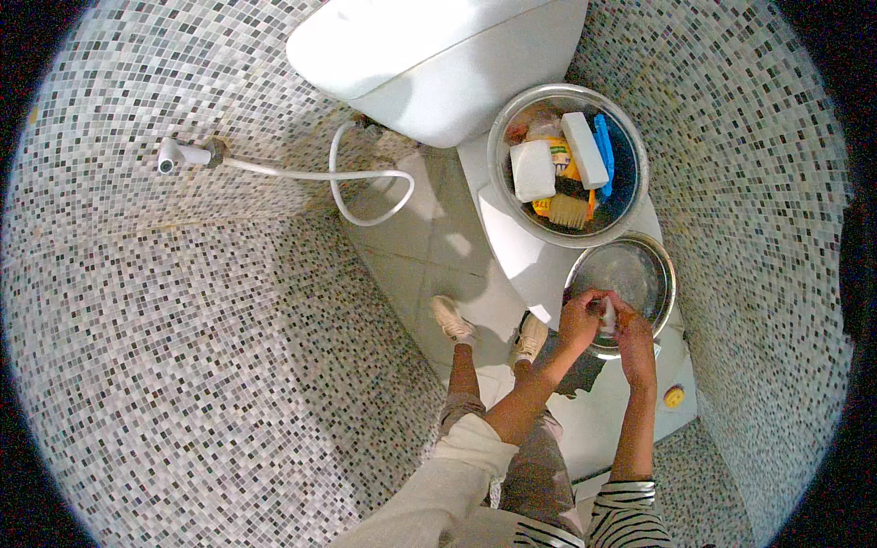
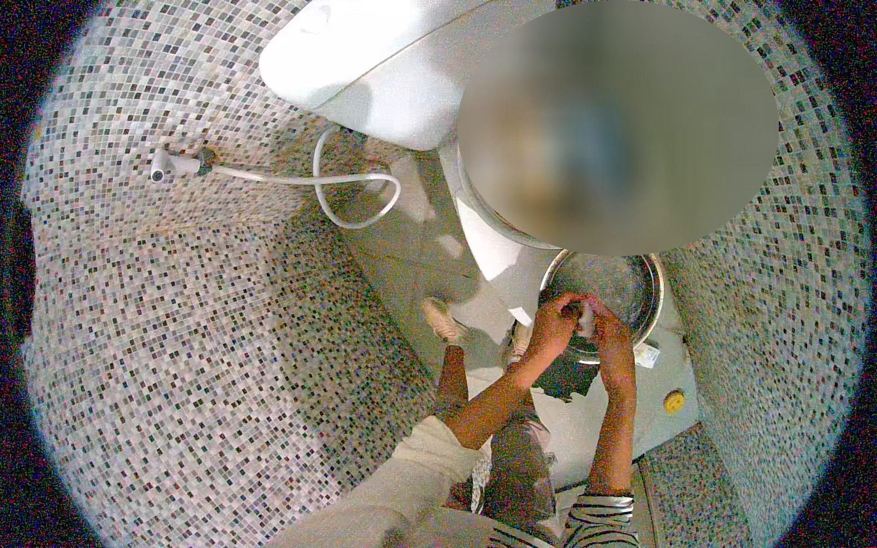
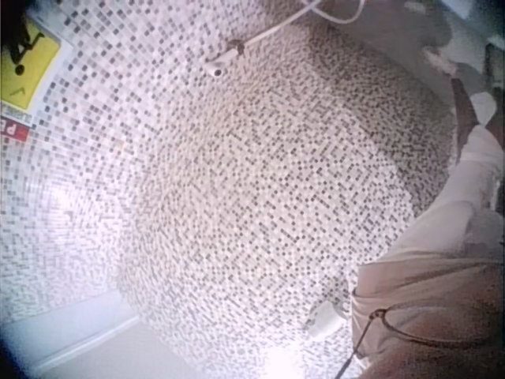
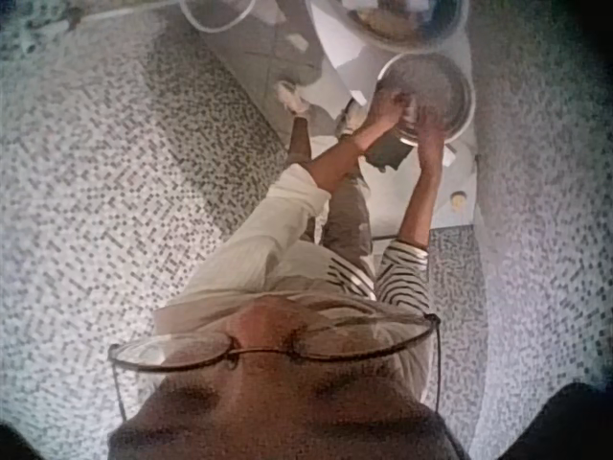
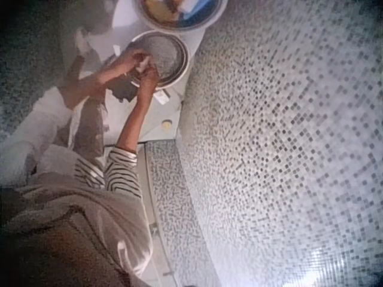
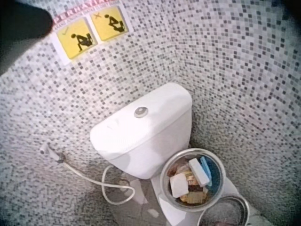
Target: The person cleans and reassembles a bidet sprayer head and hose by hand and with a cloth.
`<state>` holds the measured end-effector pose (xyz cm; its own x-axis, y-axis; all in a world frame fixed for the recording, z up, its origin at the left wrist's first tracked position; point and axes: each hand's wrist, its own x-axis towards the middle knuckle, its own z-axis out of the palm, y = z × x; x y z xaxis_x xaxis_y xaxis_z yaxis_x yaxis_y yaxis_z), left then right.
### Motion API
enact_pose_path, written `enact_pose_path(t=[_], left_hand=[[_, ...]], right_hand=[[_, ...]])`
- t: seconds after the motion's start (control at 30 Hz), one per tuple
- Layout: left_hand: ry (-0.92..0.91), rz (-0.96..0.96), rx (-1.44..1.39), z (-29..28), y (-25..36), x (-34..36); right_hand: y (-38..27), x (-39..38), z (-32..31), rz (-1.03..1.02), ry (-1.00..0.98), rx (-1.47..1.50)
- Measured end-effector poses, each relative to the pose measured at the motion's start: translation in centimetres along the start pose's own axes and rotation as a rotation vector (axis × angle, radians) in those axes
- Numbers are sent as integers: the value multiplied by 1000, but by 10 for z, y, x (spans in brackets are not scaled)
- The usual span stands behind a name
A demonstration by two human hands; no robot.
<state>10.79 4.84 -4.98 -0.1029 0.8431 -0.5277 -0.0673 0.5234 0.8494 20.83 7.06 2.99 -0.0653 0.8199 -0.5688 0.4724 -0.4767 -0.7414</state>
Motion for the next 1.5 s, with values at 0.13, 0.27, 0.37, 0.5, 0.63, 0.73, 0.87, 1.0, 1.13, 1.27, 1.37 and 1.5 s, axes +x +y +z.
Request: enact_pose_path(t=[0.13,0.27,0.37,0.5,0.63,0.73,0.87,1.0,1.13,1.27,1.37,1.5], left_hand=[[-28,36,32,3,7,0],[-23,50,206,5,8,-1],[5,76,95,18,-4,0],[78,192,177,21,-15,-3],[73,102,219,23,-17,-11],[41,145,172,21,-16,-14],[-22,103,7,19,-4,-16],[60,171,11,13,-1,-14],[53,78,-19,9,1,-15],[67,108,37,6,5,-17],[74,143,63,5,4,-21],[74,99,49,9,7,-30]], right_hand=[[19,3,-10,25,-2,103],[51,20,-3,77,103,102],[87,39,1,-154,395,-174],[86,45,14,-316,411,-647],[79,43,19,-144,298,-368],[65,37,11,-159,337,-156],[51,27,4,-50,289,-48],[34,13,1,-21,180,191],[47,12,7,-116,263,-115],[45,3,17,-196,346,-319],[58,2,22,-270,415,-229],[64,2,16,-180,378,-195]])
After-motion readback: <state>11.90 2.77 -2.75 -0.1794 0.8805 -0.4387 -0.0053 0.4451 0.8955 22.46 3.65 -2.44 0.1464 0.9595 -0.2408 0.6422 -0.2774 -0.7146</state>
